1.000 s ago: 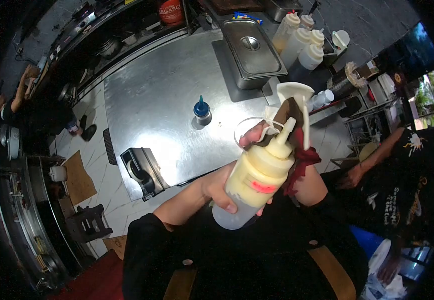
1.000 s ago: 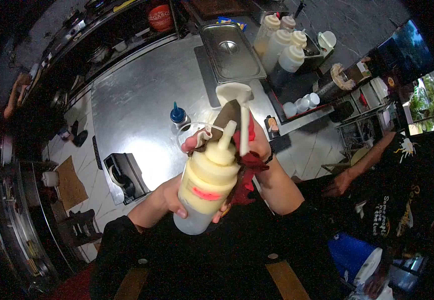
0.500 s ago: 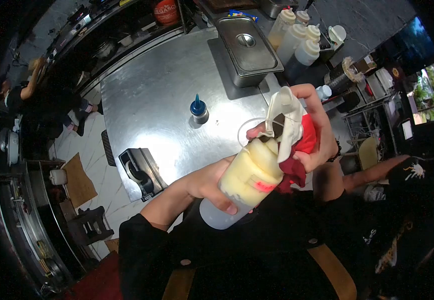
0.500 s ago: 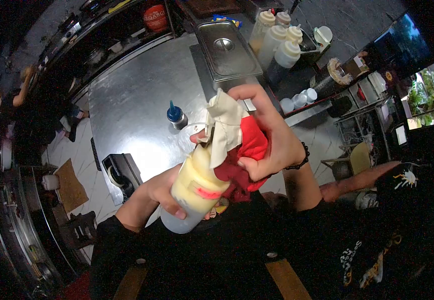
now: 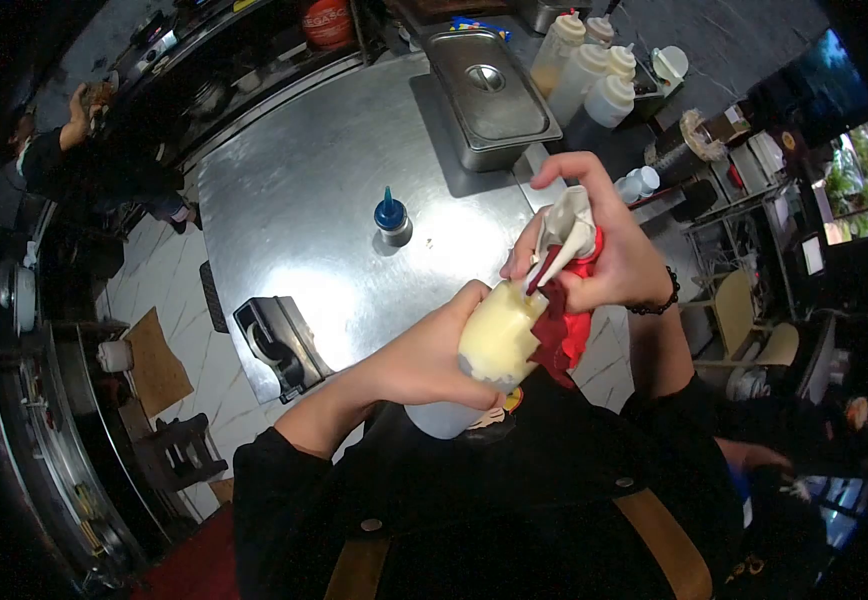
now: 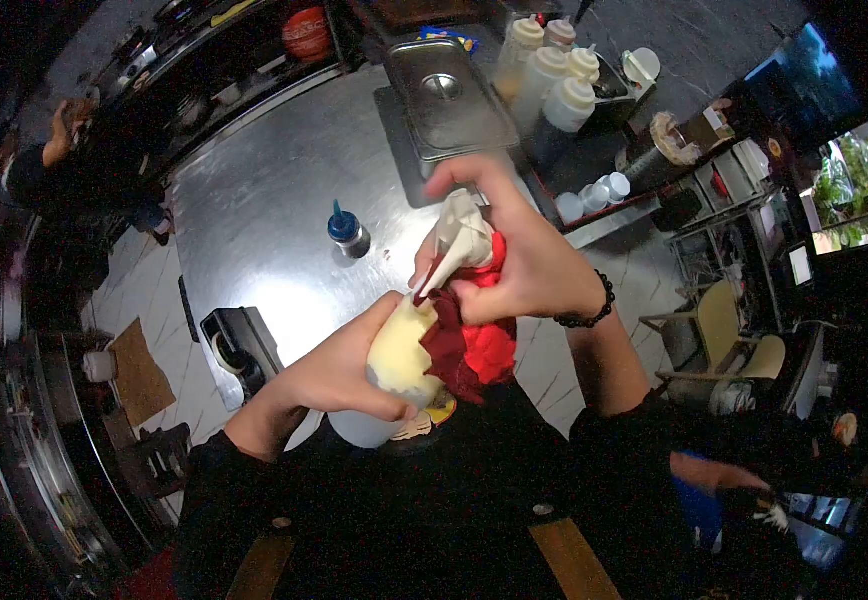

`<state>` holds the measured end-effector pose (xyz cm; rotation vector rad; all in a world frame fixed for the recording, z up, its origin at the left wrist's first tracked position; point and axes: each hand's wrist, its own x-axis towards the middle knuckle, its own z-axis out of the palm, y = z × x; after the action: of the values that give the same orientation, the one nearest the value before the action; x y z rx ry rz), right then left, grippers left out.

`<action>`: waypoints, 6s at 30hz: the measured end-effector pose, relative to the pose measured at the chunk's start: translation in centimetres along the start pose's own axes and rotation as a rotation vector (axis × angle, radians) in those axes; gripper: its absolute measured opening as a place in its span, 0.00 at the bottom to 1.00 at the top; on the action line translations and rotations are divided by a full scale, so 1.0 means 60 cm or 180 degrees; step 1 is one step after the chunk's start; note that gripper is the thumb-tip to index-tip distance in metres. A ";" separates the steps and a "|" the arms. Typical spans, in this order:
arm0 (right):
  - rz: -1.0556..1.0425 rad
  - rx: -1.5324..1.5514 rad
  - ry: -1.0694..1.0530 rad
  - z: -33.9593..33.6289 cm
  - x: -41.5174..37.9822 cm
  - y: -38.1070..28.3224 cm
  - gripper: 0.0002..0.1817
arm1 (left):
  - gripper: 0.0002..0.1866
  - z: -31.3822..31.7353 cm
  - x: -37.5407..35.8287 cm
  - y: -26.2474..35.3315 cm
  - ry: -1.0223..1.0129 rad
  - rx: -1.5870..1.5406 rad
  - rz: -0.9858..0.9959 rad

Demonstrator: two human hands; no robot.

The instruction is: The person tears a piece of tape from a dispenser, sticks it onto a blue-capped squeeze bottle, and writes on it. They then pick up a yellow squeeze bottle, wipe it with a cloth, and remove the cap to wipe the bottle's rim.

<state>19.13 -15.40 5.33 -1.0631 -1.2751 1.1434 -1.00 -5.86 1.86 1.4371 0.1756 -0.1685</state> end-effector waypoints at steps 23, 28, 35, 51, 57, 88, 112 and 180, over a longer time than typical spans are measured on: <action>-0.1056 -0.0706 0.2186 0.103 0.009 0.047 0.39 | 0.40 0.027 0.036 -0.047 0.1317 0.0856 0.1449; -0.0810 0.0914 0.1619 0.080 0.005 0.061 0.39 | 0.41 0.034 0.041 -0.028 0.1884 -0.0119 0.1113; -0.0778 0.1293 0.1216 0.042 -0.008 0.077 0.33 | 0.44 0.028 0.020 0.001 0.1276 -0.0465 0.0898; -0.1093 0.1592 0.0999 0.059 0.016 0.067 0.34 | 0.41 0.013 0.029 -0.025 0.1871 -0.0612 0.1392; -0.0254 -0.0622 0.1527 0.102 0.042 0.067 0.42 | 0.44 0.018 0.020 -0.067 0.1736 0.0606 0.1307; -0.0470 0.2586 0.1067 0.019 -0.015 0.209 0.35 | 0.45 0.000 0.033 -0.050 0.1140 -0.2128 0.1699; 0.0664 0.2034 0.1518 0.128 -0.007 0.193 0.18 | 0.43 -0.001 0.038 -0.059 0.2894 0.2002 0.2278; -0.2056 0.0012 0.1347 0.125 0.009 0.085 0.23 | 0.73 0.003 0.022 -0.042 0.0853 -0.0941 0.2607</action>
<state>11.42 -14.42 0.59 -0.7470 -1.1446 0.4037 -0.24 -6.39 -0.87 1.1327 -0.1729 0.6958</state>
